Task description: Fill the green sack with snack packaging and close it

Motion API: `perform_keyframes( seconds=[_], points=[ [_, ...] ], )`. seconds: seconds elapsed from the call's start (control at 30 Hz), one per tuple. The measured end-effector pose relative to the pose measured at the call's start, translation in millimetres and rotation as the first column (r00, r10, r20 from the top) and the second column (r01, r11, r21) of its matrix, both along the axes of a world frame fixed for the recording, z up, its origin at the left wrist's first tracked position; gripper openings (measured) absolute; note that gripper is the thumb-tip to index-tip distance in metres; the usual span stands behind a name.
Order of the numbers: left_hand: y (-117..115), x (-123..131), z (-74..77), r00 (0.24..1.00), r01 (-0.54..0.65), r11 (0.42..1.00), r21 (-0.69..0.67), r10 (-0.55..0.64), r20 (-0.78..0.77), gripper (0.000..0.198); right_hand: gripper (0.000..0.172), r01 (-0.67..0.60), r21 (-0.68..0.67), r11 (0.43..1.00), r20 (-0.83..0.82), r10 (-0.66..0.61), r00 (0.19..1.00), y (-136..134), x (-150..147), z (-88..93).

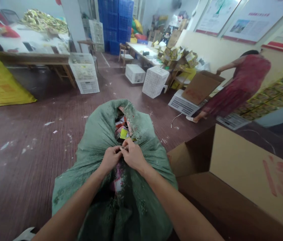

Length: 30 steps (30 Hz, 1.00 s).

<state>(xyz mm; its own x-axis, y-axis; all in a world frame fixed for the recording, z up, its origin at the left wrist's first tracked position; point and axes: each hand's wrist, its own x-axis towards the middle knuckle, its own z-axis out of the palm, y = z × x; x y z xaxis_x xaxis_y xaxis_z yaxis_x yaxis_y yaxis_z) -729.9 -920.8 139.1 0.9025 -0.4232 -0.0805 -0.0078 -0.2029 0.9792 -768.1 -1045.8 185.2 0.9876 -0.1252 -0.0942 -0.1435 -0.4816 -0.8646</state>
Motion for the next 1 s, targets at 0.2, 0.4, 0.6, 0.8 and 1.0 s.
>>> perform_keyframes(
  seconds=[0.2,0.4,0.6,0.8,1.0],
  points=[
    [6,2,4.2,0.984,0.172,0.959,0.225,-0.180,0.014,0.014,0.019,-0.184,-0.256,0.949,-0.155,0.147,0.977,9,30,18.7],
    [0,-1,-7.1,0.996,-0.046,0.990,0.133,0.055,-0.069,0.028,0.009,-0.316,-0.107,0.943,-0.068,0.310,0.948,-5,50,33.6],
    [12,-2,-1.9,0.920,-0.090,0.983,-0.160,0.021,-0.391,0.039,0.011,-0.361,-0.269,0.893,-0.129,0.338,0.932,-30,27,-2.1],
    [14,8,20.0,0.805,-0.139,0.979,-0.146,0.026,-0.593,0.035,0.014,-0.140,-0.493,0.859,0.041,0.184,0.982,-12,-3,-2.0],
    [15,19,29.7,0.713,-0.080,0.992,-0.100,-0.013,-0.701,0.020,0.019,0.075,-0.179,0.981,-0.075,-0.090,0.993,6,-25,-5.9]
  ],
)
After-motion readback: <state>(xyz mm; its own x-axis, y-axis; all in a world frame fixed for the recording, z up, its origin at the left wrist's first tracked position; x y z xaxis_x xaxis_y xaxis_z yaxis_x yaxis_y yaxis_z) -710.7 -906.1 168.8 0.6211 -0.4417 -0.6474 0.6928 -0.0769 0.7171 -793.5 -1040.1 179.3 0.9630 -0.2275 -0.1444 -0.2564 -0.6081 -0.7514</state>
